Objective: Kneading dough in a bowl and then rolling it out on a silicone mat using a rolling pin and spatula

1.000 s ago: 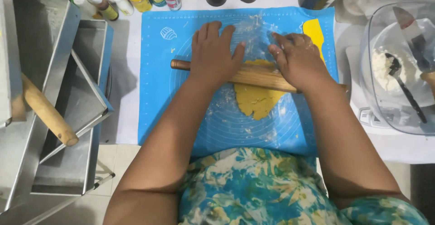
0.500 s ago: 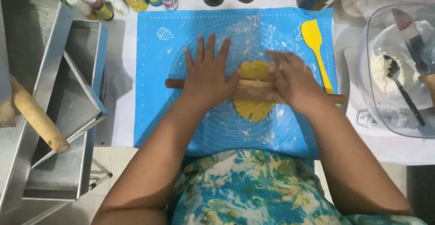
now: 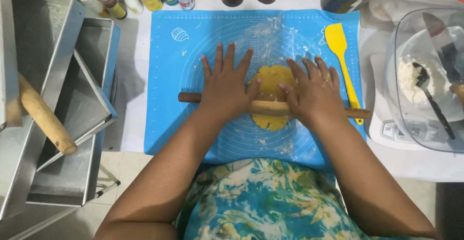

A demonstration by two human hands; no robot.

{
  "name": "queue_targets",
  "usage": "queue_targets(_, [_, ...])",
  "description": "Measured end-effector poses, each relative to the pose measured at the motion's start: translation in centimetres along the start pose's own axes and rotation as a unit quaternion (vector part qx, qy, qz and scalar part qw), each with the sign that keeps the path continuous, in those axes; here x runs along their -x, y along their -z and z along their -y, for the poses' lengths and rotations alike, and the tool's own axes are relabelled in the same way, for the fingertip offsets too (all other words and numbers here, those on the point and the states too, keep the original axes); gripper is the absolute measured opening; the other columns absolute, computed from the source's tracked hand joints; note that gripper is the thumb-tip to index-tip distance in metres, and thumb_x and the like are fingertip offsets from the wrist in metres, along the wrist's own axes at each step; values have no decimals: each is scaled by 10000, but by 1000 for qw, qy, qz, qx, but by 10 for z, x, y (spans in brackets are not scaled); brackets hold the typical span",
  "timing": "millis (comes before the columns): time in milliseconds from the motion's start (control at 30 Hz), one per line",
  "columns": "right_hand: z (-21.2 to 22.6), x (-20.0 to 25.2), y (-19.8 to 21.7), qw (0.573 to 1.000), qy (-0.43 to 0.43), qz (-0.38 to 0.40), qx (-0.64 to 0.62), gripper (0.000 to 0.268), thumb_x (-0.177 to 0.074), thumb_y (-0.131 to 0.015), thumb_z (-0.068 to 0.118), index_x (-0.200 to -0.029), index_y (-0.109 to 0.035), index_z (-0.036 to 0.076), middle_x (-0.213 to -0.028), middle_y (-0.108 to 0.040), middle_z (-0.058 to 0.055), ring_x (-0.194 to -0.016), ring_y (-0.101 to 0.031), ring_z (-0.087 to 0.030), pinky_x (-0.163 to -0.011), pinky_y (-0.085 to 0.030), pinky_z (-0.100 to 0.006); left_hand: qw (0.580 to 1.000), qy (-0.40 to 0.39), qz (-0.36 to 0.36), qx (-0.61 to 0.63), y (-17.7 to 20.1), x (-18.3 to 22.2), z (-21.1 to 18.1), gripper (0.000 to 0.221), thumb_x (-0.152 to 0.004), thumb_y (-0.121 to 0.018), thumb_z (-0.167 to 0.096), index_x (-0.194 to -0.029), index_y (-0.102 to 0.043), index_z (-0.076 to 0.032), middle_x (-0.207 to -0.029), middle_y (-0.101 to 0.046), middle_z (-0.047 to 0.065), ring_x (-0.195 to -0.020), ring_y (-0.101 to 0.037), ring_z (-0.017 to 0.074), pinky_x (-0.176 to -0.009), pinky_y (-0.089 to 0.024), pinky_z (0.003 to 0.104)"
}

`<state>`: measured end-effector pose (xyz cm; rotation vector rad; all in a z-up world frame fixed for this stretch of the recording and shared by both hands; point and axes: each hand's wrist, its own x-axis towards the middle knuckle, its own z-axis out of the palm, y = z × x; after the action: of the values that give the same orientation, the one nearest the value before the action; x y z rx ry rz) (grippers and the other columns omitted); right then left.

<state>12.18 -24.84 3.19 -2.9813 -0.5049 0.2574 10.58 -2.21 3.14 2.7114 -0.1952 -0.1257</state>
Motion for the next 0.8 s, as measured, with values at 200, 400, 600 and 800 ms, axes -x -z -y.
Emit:
queue_targets(200, [-3,-5,22,988,-14,56,-145,562,-1120,-256,463,-1596,-446,233,-1549,-471,-188,-1507,-305,-452,-1176,-246,-651,1000,-23,2,8,6,-10,-3,710,-1028,-502,-380,-1648,-281,-114,-1649,-232,305,-1558,-94,505,-1178,-19,765])
queue_targets(400, [-7,3,2,999,-3,-7,-41,582,-1099,-380,490,-1614,-399,219,-1516,-472,-217,-1500,-307,-457,-1165,-262,-665,998,23,29,44,2,-7,-7,718,-1037,-442,-443,-1642,-265,-99,-1651,-208,316,-1559,-58,514,-1176,18,761])
queue_targets(600, [-13,38,-35,984,64,-166,-9,639,-1027,-503,513,-1573,-504,181,-1394,-595,-157,-1437,-452,-378,-1163,-323,-571,999,-25,-17,29,0,35,-15,726,-1022,-455,-434,-1627,-292,-66,-1634,-202,353,-1536,-91,571,-1159,-15,784])
queue_targets(800, [-8,84,-34,983,119,-138,-14,761,-865,-675,551,-1518,-554,180,-1324,-621,-119,-1302,-559,-374,-1105,-431,-531,994,-107,-33,11,-15,88,-8,673,-1098,-360,-486,-1630,-301,-77,-1655,-230,304,-1542,-144,526,-1188,-38,737])
